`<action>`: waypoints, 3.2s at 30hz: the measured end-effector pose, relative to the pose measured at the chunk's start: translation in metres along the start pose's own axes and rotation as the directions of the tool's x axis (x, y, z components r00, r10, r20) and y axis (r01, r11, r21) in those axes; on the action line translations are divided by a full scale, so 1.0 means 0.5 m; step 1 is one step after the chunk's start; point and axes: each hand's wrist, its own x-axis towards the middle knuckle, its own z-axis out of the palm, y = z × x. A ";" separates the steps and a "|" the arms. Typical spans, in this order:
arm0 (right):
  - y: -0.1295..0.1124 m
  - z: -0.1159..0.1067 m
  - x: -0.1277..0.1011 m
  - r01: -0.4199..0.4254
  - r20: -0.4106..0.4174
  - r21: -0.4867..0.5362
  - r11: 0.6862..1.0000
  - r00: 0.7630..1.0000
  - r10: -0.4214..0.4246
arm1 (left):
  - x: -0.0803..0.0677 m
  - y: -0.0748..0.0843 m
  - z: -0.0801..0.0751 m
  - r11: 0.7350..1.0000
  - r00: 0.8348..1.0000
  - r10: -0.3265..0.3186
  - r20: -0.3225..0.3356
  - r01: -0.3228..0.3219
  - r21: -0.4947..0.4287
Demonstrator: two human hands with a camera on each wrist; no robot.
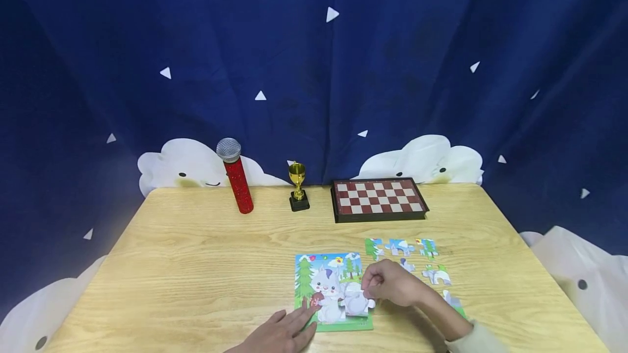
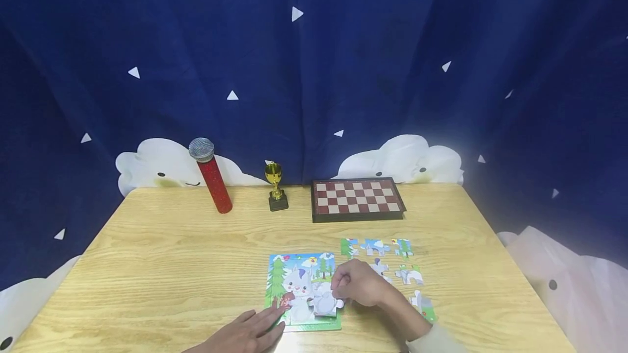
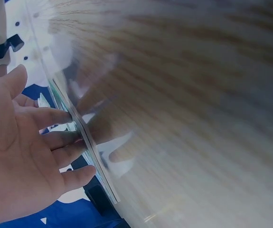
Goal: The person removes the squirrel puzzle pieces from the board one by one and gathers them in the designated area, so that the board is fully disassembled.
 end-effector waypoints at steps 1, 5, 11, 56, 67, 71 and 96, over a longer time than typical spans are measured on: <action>0.005 -0.009 -0.006 0.003 0.002 0.003 1.000 1.000 -0.003 | 0.001 -0.001 0.000 1.000 1.000 0.003 0.004 -0.003 0.001; 0.022 -0.045 -0.034 0.013 -0.002 -0.001 1.000 1.000 -0.013 | 0.002 -0.002 0.002 1.000 1.000 0.013 -0.009 -0.013 0.025; 0.049 -0.091 -0.072 -0.013 -0.039 -0.027 1.000 0.999 0.012 | 0.002 -0.002 0.012 0.997 0.997 0.033 -0.068 -0.028 0.071; 0.016 -0.043 -0.025 -0.073 -0.103 -0.246 0.966 0.993 0.049 | 0.006 -0.002 -0.010 1.000 0.997 0.011 -0.071 -0.009 0.030; -0.029 0.051 0.057 0.006 -0.069 -0.224 0.974 0.997 -0.022 | -0.008 -0.007 -0.013 0.989 0.983 0.031 -0.182 -0.004 0.148; -0.037 0.079 0.078 0.047 -0.058 -0.163 0.986 0.997 -0.057 | -0.022 -0.011 -0.016 0.990 0.990 -0.007 -0.139 0.027 0.141; -0.081 0.138 0.096 -0.011 0.016 -0.073 0.997 1.000 0.012 | -0.041 -0.010 -0.006 0.986 0.996 -0.087 0.001 0.086 0.142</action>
